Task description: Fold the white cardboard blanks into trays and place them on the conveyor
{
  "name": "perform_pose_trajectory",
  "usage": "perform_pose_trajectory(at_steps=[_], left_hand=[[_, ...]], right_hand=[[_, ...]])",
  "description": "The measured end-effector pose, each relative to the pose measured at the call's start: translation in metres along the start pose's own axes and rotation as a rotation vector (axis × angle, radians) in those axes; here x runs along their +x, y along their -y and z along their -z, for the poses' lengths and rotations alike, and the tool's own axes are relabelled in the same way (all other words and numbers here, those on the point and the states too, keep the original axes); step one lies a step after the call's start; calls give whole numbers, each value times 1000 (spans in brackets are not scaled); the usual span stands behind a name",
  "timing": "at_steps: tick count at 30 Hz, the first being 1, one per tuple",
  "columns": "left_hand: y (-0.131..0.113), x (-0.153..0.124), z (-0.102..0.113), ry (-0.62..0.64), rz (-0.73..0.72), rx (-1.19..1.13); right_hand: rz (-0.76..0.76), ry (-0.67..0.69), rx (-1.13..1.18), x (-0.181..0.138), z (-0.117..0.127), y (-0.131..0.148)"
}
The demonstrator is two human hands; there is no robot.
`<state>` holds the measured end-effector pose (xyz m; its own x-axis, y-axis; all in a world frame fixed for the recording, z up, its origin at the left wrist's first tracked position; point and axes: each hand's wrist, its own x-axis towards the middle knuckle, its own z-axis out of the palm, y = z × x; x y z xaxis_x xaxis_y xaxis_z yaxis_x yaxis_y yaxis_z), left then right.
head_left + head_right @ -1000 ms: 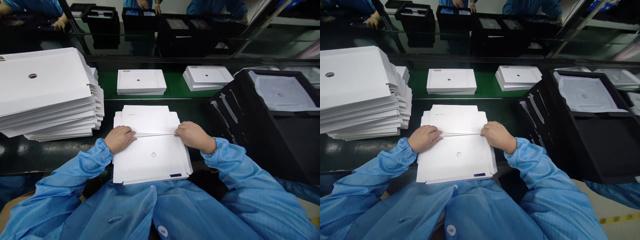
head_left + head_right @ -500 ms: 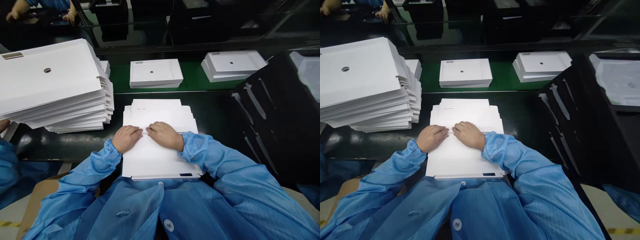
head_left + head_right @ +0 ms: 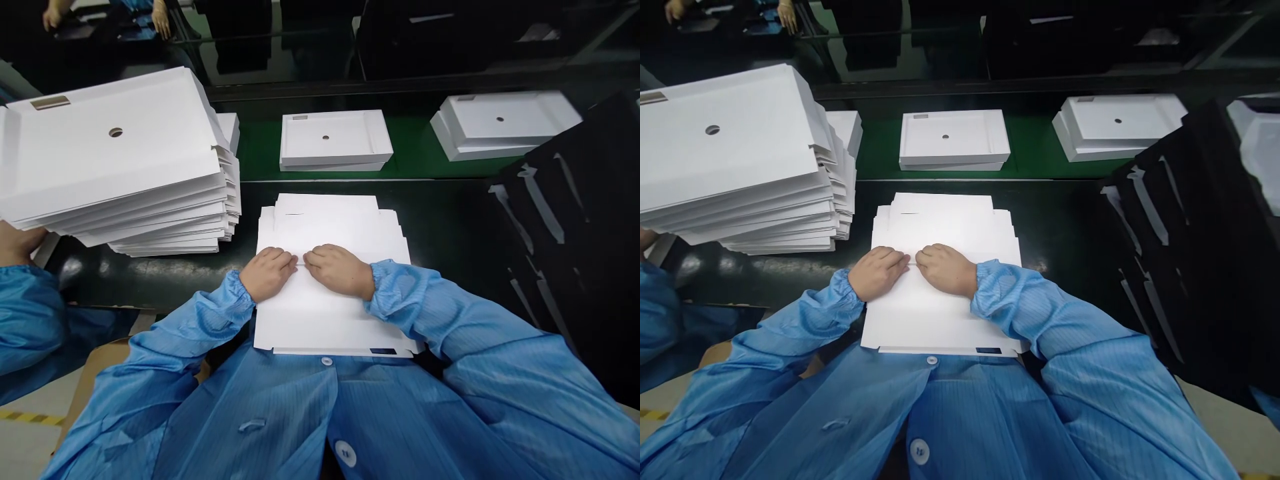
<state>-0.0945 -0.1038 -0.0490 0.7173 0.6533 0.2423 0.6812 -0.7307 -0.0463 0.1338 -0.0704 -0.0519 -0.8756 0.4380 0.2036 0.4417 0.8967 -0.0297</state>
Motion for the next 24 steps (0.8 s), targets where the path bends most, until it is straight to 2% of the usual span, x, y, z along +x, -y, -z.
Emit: perform_pose_trajectory(at_steps=[9, 14, 18, 24], left_hand=[[0, -1, -3, -47, 0, 58], [0, -1, 5, -54, -26, 38], [-2, 4, 13, -111, 1, 68], [-4, 15, 20, -137, 93, 51]], right_hand=[[24, -18, -2, 0, 4, 2], [50, 6, -39, -2, 17, 1], [64, -7, -62, -5, 29, 0], [-47, 16, -13, -2, 44, -3]])
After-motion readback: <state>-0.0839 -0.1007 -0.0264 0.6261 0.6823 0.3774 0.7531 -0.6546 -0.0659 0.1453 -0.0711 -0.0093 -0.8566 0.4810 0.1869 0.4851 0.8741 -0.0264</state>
